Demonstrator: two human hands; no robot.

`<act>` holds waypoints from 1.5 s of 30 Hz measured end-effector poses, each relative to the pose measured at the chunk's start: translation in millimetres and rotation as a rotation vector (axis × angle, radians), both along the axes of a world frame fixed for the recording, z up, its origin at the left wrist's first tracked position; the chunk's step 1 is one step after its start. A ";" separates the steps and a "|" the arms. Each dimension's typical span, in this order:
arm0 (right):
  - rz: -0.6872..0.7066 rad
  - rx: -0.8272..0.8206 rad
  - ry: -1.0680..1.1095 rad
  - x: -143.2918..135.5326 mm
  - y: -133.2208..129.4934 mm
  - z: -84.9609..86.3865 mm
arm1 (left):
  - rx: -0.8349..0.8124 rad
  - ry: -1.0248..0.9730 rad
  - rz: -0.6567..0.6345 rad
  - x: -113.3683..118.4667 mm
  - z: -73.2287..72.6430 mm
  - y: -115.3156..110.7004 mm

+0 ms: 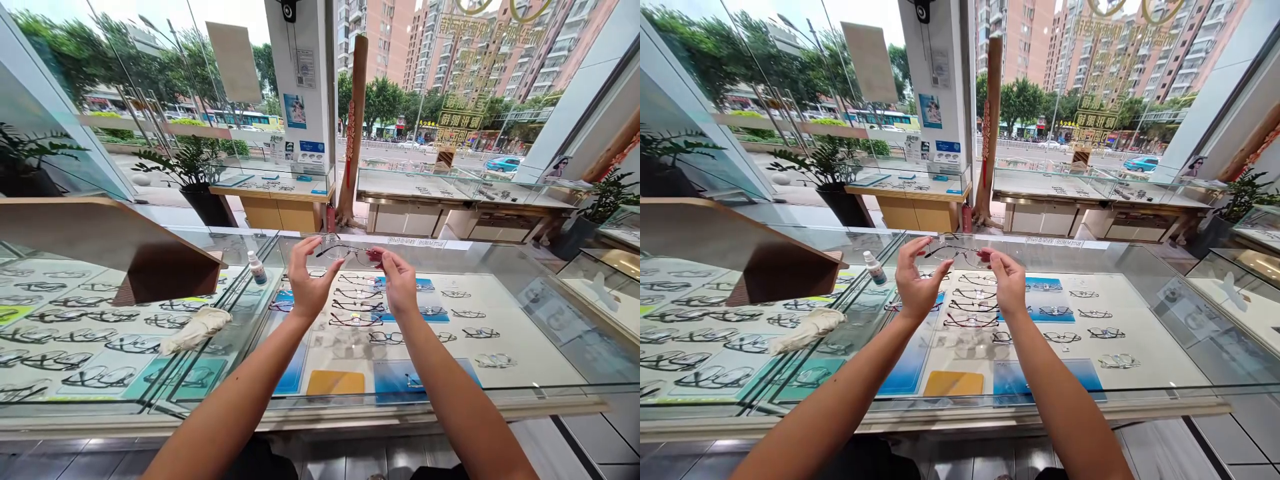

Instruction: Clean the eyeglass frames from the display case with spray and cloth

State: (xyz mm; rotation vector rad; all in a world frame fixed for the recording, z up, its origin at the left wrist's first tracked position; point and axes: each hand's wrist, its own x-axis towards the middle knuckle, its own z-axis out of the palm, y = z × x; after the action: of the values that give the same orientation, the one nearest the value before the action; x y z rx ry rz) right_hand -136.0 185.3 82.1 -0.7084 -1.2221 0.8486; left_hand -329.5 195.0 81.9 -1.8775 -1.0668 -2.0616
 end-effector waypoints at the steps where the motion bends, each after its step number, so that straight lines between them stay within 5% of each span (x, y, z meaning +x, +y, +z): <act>1: 0.020 -0.005 0.007 0.5 0.8 -0.2 | -0.021 0.003 0.001 -1.0 0.5 0.2; 4: 0.018 0.013 -0.045 3.7 -0.8 3.3 | -0.070 0.024 0.004 -4.7 2.1 0.9; 10: -0.289 0.300 -0.504 9.4 -11.5 14.7 | -0.024 0.239 -0.002 -10.7 4.9 0.8; 13: -0.324 0.339 -0.629 8.7 -10.4 13.3 | 0.008 0.331 -0.017 -11.7 6.0 -0.9; 18: -0.156 0.270 -0.579 11.6 -3.4 10.2 | -0.046 0.325 -0.139 -10.7 10.9 -5.8; 25: 0.217 -0.063 -0.320 16.0 5.0 5.4 | -0.268 0.162 -0.427 -6.8 13.0 -10.9; 28: 0.269 -0.152 -0.252 13.8 7.6 2.6 | -0.315 0.133 -0.478 -4.9 11.6 -11.5; 31: 0.139 -0.106 -0.227 7.0 5.8 0.1 | -0.286 0.015 -0.349 0.2 8.2 -14.8; 34: -0.234 0.117 -0.277 -4.2 -1.4 -3.0 | -0.378 -0.126 -0.211 9.3 3.9 -21.3; 37: -0.505 0.364 -0.395 -15.6 -9.5 -7.7 | -0.668 -0.212 -0.412 19.6 0.7 -26.6; 40: -0.583 0.499 -0.492 -22.2 -12.4 -13.3 | -0.859 -0.380 -0.620 26.4 -1.5 -26.6; 45: -0.629 0.578 -0.590 -25.6 -9.6 -21.4 | -1.010 -0.596 -0.794 27.4 -4.3 -21.6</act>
State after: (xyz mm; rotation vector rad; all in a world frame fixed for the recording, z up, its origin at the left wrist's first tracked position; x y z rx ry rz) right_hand -161.6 175.6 60.7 -0.8136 -1.5381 -0.2638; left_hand -302.1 173.4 77.6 -2.4396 -2.0585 -2.9981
